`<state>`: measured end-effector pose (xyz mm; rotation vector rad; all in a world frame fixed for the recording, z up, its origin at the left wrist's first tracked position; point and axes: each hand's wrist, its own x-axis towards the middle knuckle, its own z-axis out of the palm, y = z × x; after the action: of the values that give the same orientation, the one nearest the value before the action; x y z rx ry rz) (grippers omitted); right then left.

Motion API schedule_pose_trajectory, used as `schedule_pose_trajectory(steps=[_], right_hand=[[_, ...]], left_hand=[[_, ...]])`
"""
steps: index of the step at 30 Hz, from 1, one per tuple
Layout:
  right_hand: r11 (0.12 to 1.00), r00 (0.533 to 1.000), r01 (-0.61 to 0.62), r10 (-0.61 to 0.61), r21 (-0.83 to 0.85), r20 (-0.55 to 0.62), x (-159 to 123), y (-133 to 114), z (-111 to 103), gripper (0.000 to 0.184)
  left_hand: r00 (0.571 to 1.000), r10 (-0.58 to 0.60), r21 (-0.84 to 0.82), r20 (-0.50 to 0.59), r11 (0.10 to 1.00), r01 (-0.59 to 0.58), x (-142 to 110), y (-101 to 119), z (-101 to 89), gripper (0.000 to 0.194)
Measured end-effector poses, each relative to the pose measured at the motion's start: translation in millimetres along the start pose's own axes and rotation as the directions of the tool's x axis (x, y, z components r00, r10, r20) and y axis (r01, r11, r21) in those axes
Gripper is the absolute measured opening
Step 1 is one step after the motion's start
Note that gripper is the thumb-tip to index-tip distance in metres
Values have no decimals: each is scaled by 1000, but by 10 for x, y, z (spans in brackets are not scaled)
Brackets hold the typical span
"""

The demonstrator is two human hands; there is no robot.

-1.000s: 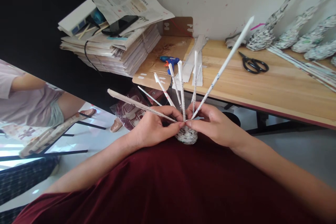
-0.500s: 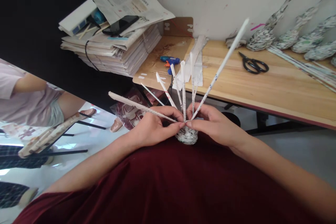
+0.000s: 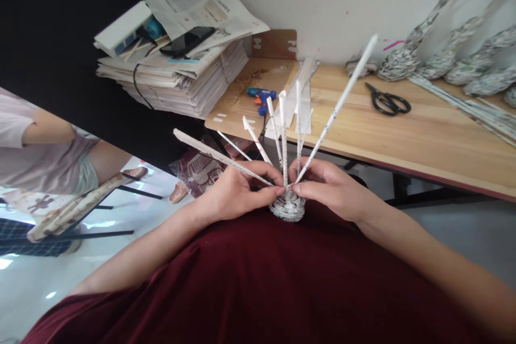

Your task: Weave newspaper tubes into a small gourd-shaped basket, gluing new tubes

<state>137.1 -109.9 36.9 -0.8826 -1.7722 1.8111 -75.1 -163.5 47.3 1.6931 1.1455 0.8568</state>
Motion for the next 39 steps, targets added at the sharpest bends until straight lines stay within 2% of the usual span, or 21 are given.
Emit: schedule_pose_trajectory(steps=[8,14,18,23,31,39], right_hand=[[996,999,6,-10,-86,-39,4,20,6,7],[978,998,-56,49,203,37,-4,15,-33,18],[987,998,-69,70,147,3,-12,12,-4,16],[997,1000,-24,23,71,8,-16,30,-22,10],[986,997,-58,64,158,-31,-47,88,-24,22],[974,995,-80,90,211,-37,-51,133,-15,22]], left_hand=[[1000,-13,-28,-8,1000,13,6,6,-1,10],[997,-74,-126,9,989,75,22,13,-38,15],[998,-65,-127,21,990,67,27,12,-42,15],[999,-39,-127,30,991,42,29,-1,-47,13],[994,11,-212,108,977,12,57,-106,-98,23],[999,-38,-351,31,935,46,79,-168,-19,15]])
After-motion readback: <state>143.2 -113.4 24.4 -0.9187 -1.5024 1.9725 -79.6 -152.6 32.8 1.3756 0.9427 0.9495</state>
